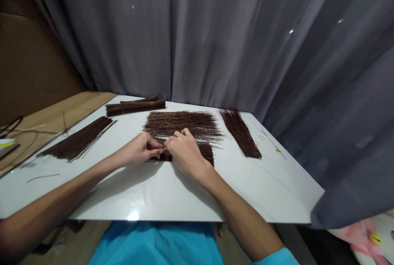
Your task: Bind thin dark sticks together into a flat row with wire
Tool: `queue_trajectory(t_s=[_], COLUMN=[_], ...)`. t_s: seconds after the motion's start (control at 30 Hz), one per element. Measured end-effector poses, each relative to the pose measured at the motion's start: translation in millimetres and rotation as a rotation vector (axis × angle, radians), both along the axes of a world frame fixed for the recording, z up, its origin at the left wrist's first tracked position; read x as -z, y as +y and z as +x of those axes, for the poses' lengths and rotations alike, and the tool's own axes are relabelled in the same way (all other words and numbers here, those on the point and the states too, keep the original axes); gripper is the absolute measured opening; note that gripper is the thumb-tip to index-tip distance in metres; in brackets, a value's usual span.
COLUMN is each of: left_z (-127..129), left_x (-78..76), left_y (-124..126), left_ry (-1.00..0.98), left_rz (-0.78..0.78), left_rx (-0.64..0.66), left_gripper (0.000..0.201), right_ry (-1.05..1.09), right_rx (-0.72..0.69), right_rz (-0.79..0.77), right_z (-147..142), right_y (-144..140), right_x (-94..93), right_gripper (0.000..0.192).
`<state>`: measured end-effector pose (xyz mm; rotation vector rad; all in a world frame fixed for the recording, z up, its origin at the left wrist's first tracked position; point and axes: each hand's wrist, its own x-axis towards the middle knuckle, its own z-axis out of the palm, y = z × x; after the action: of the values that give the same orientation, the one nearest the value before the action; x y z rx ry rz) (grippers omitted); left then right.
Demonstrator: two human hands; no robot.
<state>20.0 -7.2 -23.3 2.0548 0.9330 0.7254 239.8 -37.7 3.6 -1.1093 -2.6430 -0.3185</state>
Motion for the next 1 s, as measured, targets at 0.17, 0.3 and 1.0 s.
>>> queue_trajectory(t_s=[0.17, 0.3, 1.0], left_z=[-1.0, -5.8, 6.8], left_x=[-11.7, -27.7, -11.7], left_y=[-6.7, -13.4, -16.0], left_ry=[0.065, 0.000, -0.078], left_rz=[-0.174, -0.345, 0.321], left_rx=[0.235, 0.305, 0.011], left_gripper=[0.029, 0.035, 0.033], right_ry=[0.277, 0.562, -0.011], right_rx=[-0.063, -0.198, 0.091], right_rz=[-0.434, -0.860, -0.043], right_z=[10.7, 20.6, 12.7], right_y=[9.0, 14.3, -13.7], right_x=[-1.2, -6.0, -43.4], right_gripper=[0.020, 0.021, 0.015])
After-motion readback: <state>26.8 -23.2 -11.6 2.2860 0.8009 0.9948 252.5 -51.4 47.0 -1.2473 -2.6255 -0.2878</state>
